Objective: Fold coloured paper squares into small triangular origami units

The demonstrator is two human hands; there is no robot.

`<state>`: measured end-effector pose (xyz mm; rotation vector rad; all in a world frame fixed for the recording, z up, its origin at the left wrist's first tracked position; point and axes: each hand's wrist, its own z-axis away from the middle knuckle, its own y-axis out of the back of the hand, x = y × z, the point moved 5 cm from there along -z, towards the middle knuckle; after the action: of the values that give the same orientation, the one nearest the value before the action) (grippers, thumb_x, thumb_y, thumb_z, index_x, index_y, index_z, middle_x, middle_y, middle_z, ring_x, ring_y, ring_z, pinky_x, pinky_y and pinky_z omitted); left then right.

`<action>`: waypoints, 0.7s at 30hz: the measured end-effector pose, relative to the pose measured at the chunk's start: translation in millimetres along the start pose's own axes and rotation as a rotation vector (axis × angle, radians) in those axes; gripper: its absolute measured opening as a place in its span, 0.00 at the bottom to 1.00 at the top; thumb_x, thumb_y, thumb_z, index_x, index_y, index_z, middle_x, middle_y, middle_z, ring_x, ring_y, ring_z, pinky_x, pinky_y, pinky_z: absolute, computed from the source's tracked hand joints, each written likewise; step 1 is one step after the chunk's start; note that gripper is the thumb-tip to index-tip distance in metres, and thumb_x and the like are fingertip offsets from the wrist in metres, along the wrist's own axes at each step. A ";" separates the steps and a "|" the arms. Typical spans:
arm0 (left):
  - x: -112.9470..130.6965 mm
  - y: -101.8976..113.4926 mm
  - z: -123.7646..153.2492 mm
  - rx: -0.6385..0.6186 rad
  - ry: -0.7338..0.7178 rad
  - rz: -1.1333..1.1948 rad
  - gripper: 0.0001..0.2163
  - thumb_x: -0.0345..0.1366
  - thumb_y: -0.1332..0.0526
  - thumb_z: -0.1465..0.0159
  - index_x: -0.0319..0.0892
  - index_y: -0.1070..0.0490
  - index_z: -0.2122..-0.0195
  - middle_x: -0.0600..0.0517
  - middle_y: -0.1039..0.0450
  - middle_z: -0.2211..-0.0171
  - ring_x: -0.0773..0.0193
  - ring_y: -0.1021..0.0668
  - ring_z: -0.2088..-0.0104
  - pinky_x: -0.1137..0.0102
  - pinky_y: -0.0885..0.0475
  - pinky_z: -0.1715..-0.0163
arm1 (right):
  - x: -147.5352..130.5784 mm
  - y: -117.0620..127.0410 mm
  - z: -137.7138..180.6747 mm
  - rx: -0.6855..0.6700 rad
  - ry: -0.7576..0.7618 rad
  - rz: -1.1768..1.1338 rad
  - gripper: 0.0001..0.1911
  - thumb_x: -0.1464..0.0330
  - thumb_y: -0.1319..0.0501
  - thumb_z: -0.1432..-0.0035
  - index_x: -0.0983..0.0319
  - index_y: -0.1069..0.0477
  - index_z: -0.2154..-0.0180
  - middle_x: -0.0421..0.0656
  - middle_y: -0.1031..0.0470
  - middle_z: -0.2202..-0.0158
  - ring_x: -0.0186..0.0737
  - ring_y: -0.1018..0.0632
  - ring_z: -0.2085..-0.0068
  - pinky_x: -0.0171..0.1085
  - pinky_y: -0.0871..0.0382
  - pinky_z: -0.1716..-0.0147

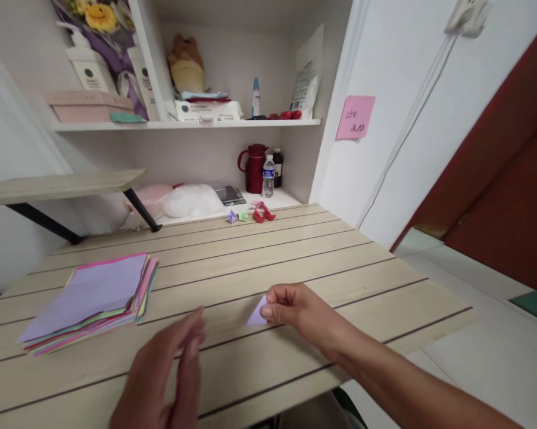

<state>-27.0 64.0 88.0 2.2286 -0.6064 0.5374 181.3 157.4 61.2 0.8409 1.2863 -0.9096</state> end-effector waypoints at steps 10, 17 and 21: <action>-28.9 -124.2 -107.4 -0.503 0.492 0.637 0.17 0.51 0.36 0.45 0.40 0.24 0.74 0.52 0.23 0.77 0.60 0.21 0.71 0.67 0.28 0.63 | -23.7 18.9 -109.8 0.023 0.181 0.323 0.06 0.69 0.35 0.52 0.63 0.31 0.76 0.34 0.34 0.79 0.31 0.36 0.74 0.31 0.45 0.74; -47.9 -150.2 -99.5 -0.544 0.558 0.655 0.20 0.54 0.38 0.46 0.40 0.21 0.71 0.48 0.20 0.73 0.57 0.20 0.72 0.64 0.29 0.63 | 10.5 27.0 -122.5 0.079 0.148 0.324 0.05 0.69 0.37 0.51 0.63 0.31 0.75 0.35 0.35 0.79 0.32 0.36 0.75 0.32 0.44 0.75; -52.5 -155.1 -98.5 -0.546 0.562 0.591 0.14 0.47 0.37 0.45 0.41 0.22 0.73 0.52 0.25 0.82 0.60 0.24 0.77 0.69 0.35 0.71 | 14.6 28.7 -121.6 0.094 0.129 0.313 0.05 0.68 0.38 0.50 0.62 0.32 0.75 0.35 0.35 0.79 0.33 0.36 0.75 0.32 0.45 0.75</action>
<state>1.0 245.6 35.4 1.2844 -0.9644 1.0942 158.0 278.2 34.7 1.1537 1.1856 -0.6781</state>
